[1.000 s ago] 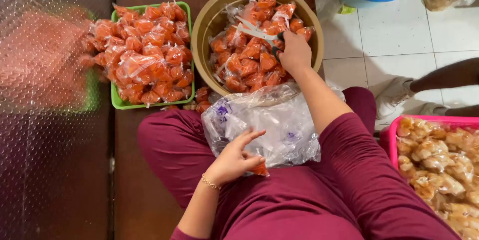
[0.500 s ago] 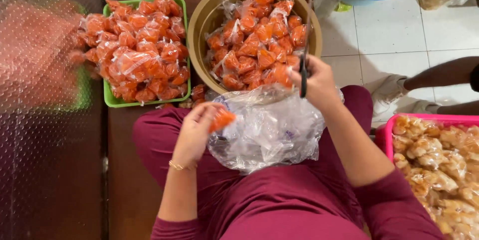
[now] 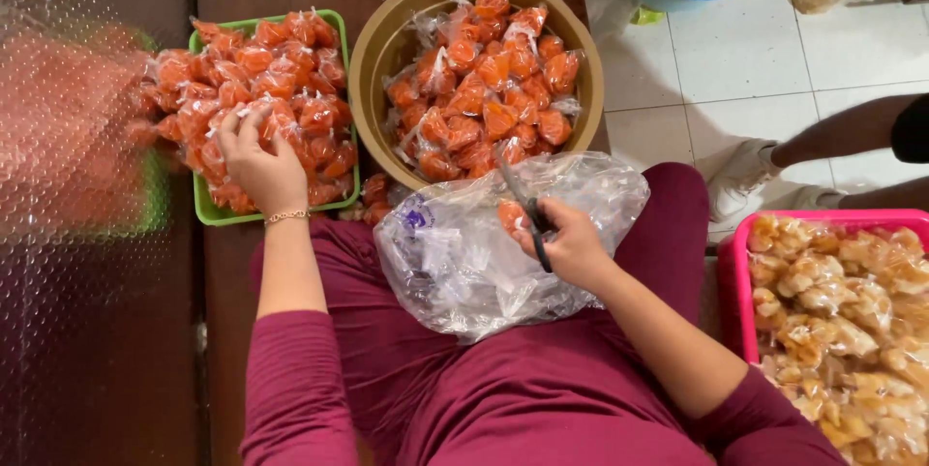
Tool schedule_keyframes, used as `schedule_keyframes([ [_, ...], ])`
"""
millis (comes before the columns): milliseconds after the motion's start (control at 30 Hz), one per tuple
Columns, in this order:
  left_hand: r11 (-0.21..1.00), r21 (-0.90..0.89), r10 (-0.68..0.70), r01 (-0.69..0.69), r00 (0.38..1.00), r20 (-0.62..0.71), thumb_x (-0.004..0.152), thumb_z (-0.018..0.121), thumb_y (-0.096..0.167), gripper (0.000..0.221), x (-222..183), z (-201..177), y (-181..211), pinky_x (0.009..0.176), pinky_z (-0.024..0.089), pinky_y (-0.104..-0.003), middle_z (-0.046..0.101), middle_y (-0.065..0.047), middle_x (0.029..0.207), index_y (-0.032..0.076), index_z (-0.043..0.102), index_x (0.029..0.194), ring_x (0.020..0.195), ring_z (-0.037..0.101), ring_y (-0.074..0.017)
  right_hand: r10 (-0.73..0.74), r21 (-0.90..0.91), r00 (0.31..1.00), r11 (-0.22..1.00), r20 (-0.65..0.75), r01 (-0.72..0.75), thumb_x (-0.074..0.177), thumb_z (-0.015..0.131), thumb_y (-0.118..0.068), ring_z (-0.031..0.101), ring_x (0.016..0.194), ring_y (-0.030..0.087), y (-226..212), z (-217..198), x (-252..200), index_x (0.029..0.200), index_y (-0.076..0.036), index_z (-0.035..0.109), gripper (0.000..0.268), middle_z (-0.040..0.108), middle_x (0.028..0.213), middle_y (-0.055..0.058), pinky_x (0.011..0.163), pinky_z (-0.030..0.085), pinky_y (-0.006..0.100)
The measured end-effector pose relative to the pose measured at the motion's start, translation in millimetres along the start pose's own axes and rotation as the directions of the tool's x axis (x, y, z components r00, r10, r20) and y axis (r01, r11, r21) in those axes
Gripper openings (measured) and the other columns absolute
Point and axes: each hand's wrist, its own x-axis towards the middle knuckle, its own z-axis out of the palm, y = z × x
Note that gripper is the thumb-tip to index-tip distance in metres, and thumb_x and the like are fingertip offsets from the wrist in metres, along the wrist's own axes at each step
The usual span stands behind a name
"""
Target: The person uses shears to cut open small plastic packets of orange food product and places the contents into a larger plastic bag.
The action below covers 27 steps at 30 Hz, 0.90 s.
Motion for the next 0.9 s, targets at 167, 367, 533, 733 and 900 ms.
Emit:
schedule_keyframes([
  [167, 0.908, 0.417, -0.125, -0.034, 0.930, 0.347, 0.097, 0.067, 0.010, 0.044, -2, 0, -27, 0.115, 0.033, -0.057, 0.038, -0.006, 0.158, 0.016, 0.063, 0.141, 0.145, 0.027, -0.0363, -0.041, -0.056, 0.999, 0.998, 0.017, 0.042, 0.076, 0.086, -0.016, 0.064, 0.065, 0.015, -30, 12, -1, 0.087, -0.005, 0.072, 0.021, 0.069, 0.067, 0.011, 0.060, 0.054, 0.028],
  [367, 0.803, 0.592, -0.385, 0.063, 0.813, 0.436, 0.105, 0.059, 0.030, 0.062, 10, -27, -2, 0.116, 0.011, -0.080, 0.000, 0.001, 0.171, 0.034, 0.037, 0.162, 0.155, 0.001, -0.0381, -0.052, -0.134, 0.997, 0.989, 0.049, 0.058, 0.075, 0.087, -0.017, 0.064, 0.065, 0.019, -8, 14, 1, 0.086, -0.004, 0.070, 0.024, 0.066, 0.067, 0.014, 0.059, 0.054, 0.031],
  [533, 0.820, 0.553, -0.383, 0.147, 0.860, 0.338, 0.105, 0.071, 0.033, 0.078, -13, -43, 83, 0.106, 0.008, -0.092, -0.010, -0.006, 0.169, 0.054, 0.022, 0.162, 0.149, -0.014, -0.0468, -0.049, -0.155, 0.997, 0.986, 0.052, 0.057, 0.073, 0.087, -0.018, 0.067, 0.067, 0.021, 12, 16, 7, 0.088, -0.005, 0.071, 0.025, 0.069, 0.070, 0.014, 0.064, 0.056, 0.033],
  [733, 0.677, 0.534, -0.723, 0.506, 0.594, 0.354, 0.083, 0.086, 0.055, 0.125, -31, -22, 62, 0.098, 0.009, -0.095, -0.029, -0.018, 0.162, 0.044, -0.009, 0.164, 0.143, -0.024, -0.0582, -0.105, -0.244, 0.994, 0.963, 0.042, 0.112, 0.073, 0.088, -0.022, 0.071, 0.071, 0.028, 9, 14, 24, 0.089, -0.009, 0.071, 0.027, 0.070, 0.073, 0.013, 0.064, 0.057, 0.035],
  [900, 0.712, 0.563, -0.664, 0.420, 0.664, 0.343, 0.077, 0.095, 0.048, 0.140, -27, -3, 32, 0.105, 0.027, -0.087, -0.025, -0.021, 0.162, 0.044, -0.017, 0.162, 0.150, 0.004, -0.0617, -0.073, -0.297, 0.988, 0.954, -0.134, 0.030, 0.079, 0.085, -0.033, 0.065, 0.073, 0.016, 46, 0, 74, 0.092, -0.017, 0.069, 0.026, 0.067, 0.076, 0.006, 0.068, 0.053, 0.030],
])
